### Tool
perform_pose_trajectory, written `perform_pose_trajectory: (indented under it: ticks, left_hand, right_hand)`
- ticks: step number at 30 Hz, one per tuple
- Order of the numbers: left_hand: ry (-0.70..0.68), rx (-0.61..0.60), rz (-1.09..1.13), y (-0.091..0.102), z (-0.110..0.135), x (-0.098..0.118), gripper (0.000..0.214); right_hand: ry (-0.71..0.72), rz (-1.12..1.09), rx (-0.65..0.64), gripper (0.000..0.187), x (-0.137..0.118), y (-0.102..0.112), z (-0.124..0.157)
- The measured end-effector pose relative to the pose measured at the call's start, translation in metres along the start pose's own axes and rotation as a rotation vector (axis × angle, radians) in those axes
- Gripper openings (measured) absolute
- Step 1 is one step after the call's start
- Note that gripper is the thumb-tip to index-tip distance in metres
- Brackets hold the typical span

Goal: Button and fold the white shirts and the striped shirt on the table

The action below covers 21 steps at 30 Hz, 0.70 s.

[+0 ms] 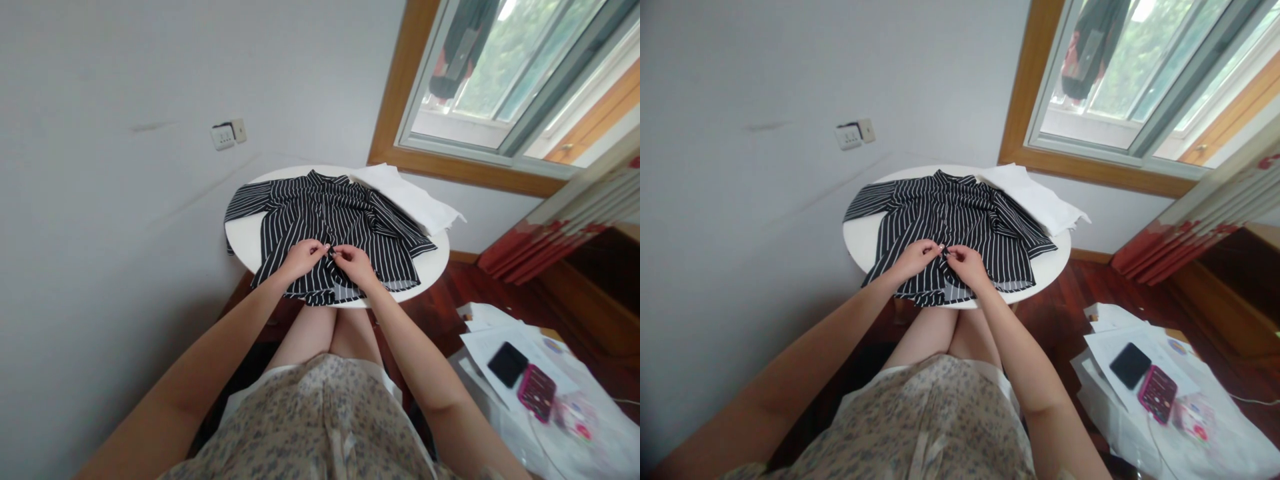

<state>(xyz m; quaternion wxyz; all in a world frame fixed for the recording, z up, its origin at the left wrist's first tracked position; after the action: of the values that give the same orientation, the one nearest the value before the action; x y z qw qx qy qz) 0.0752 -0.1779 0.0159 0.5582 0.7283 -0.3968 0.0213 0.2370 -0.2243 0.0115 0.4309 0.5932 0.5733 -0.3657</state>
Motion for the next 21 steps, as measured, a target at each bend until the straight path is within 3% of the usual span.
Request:
perform_pose_trajectory:
  ticks: [5,11,21]
  left_hand:
    - [-0.002,0.003,-0.047,0.001,0.0,0.0,0.041]
    - [-0.062,-0.009,-0.095,0.001,-0.001,0.001,0.038]
    - [-0.108,-0.033,-0.054,-0.001,-0.002,-0.001,0.035]
  right_hand:
    - [-0.051,-0.062,0.033,0.029,0.0,0.001,0.0]
    - [-0.086,-0.217,-0.036,0.027,0.006,-0.001,-0.003]
    - [-0.116,-0.199,0.011,0.029,0.01,-0.002,-0.008]
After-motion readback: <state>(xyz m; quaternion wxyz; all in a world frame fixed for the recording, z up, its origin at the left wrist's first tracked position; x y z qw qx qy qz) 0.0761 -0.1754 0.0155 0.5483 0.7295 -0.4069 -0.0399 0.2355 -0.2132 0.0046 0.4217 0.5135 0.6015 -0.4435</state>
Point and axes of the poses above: each hand's wrist, its own z-axis away from the middle knuckle, its own y-axis out of the back of the hand, x = y × z, the point moved 3 cm from there along -z, towards the middle knuckle, and after that the axes turned 14 degrees about -z, right-handed, at the moved point
